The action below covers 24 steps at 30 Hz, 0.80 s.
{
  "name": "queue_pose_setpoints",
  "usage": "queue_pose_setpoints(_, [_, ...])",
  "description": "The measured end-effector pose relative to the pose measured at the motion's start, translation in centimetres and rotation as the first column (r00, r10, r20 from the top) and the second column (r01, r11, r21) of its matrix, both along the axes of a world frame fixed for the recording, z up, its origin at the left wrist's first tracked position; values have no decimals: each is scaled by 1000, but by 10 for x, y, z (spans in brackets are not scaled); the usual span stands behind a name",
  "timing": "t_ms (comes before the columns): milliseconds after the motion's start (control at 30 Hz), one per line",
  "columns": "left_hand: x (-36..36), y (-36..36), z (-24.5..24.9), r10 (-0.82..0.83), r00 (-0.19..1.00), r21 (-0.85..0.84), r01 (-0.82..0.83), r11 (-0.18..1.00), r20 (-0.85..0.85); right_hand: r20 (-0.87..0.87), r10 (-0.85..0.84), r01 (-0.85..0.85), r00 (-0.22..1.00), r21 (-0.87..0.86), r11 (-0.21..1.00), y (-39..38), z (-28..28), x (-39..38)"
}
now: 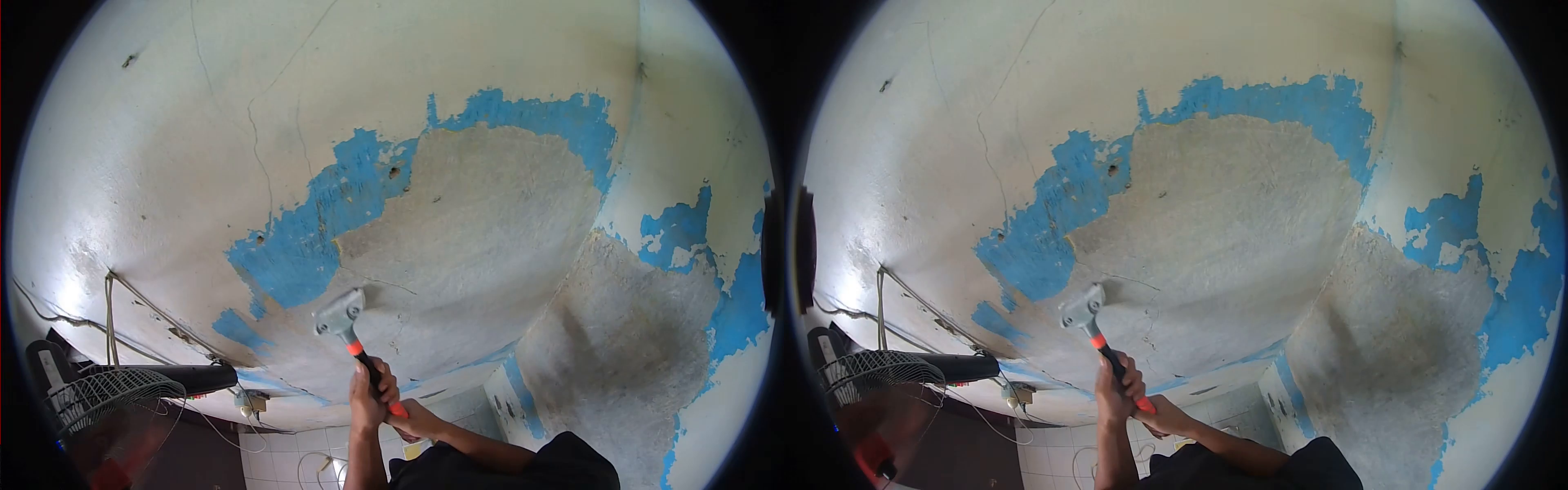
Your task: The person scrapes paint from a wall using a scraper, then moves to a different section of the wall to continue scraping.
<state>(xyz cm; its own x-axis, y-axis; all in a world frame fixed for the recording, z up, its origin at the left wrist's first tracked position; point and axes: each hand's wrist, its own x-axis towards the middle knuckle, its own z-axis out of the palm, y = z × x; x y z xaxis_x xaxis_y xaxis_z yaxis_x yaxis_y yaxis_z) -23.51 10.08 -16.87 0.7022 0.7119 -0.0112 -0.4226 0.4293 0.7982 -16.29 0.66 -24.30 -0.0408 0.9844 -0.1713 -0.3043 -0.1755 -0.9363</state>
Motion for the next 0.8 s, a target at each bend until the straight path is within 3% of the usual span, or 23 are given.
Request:
queue_pose_setpoints(133, [2, 12, 35, -23, 1000, 49, 23, 999, 11, -29, -32, 33, 999, 42, 999, 17, 26, 1])
queue_pose_setpoints(367, [-7, 0, 5, -56, 996, -70, 51, 996, -76, -146, -31, 20, 989, -74, 997, -2, 8, -15])
queue_pose_setpoints(467, [-8, 2, 32, -74, 996, -79, 70, 994, -57, -174, -32, 17, 984, -85, 996, -2, 33, -13])
queue_pose_setpoints(567, [-6, 4, 35, -56, 996, -21, 55, 998, -74, -153, -62, 47, 986, -97, 994, 2, 28, -15])
queue_pose_setpoints(700, [-12, 0, 14, -73, 995, -70, 68, 995, -71, -157, -37, 12, 987, -160, 987, -8, 17, -18])
queue_pose_setpoints(800, [-8, 3, 38, -67, 995, -51, 63, 997, -78, -149, -72, 52, 986, -133, 990, -3, 37, -17])
